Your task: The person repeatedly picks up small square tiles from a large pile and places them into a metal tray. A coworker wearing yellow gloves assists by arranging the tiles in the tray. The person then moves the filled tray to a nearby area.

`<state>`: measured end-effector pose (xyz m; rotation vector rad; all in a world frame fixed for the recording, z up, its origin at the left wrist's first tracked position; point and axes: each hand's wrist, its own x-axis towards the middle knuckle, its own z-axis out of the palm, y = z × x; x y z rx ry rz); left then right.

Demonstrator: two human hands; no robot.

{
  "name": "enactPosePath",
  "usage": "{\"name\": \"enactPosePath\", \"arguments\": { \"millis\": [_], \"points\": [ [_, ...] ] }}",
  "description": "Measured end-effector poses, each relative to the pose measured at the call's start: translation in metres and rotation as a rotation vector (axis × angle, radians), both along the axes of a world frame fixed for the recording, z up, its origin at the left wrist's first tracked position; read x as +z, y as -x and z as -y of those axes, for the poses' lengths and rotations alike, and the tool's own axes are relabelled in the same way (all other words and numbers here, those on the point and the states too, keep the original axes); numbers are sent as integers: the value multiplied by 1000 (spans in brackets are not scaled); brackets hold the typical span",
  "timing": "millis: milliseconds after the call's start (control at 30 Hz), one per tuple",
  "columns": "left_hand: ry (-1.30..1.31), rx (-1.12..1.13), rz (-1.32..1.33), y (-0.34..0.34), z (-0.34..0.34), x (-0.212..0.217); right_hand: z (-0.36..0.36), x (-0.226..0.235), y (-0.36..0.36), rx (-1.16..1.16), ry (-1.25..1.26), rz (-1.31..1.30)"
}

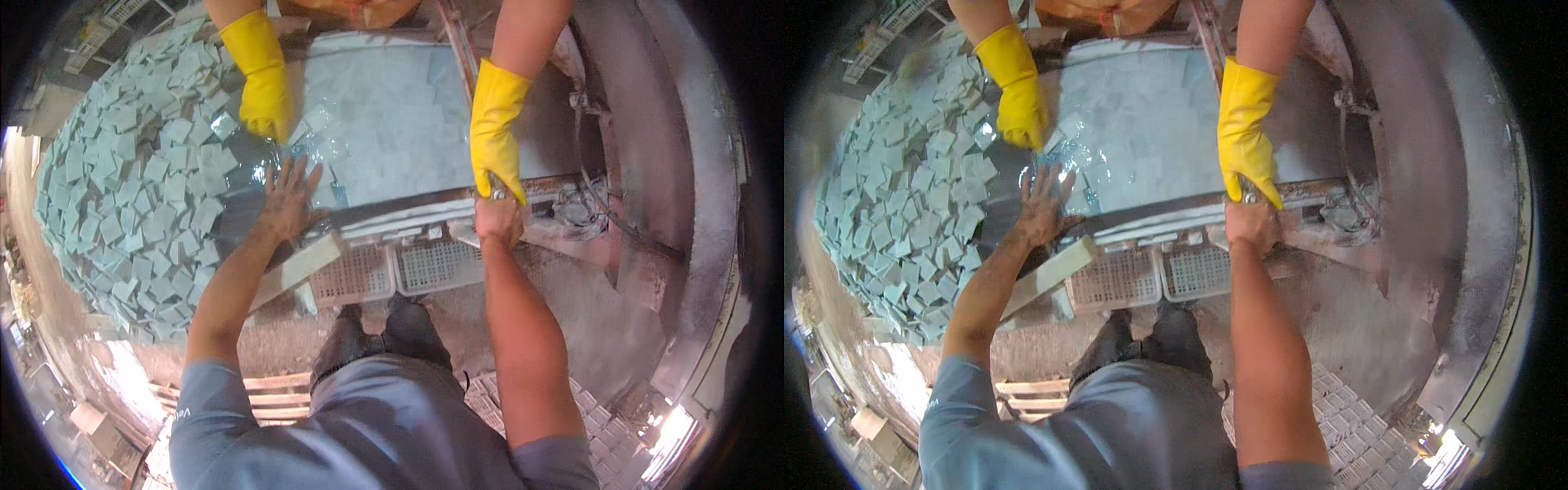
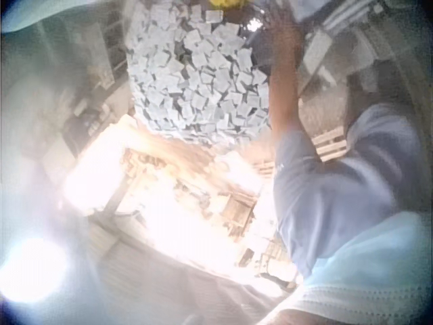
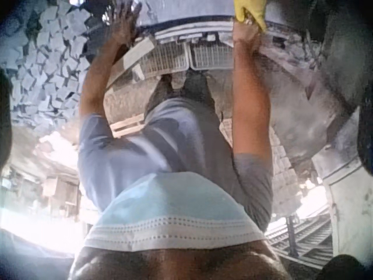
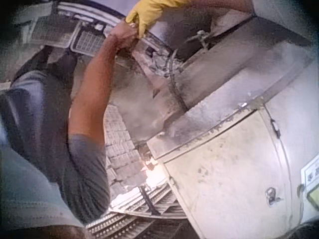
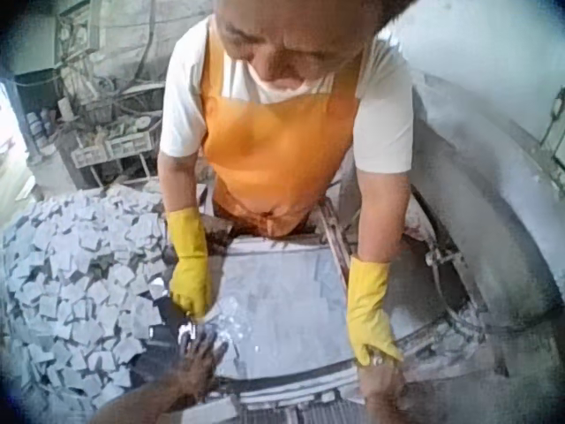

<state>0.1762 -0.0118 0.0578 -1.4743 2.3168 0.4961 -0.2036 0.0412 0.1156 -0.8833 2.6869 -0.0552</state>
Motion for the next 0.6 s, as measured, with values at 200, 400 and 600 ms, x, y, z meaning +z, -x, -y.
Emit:
{"name": "enactPosePath", "arguments": {
  "millis": [200,400,600],
  "points": [
    [11,49,-119,29,-14,-9,-2,-6,2,13,46,-15],
    [203,218,-308,28,-14,-14,2,7,-5,-11,29,21],
    [358,140,-531,23,6,-32,1,15,-7,-16,-3,2]
  ]
}}
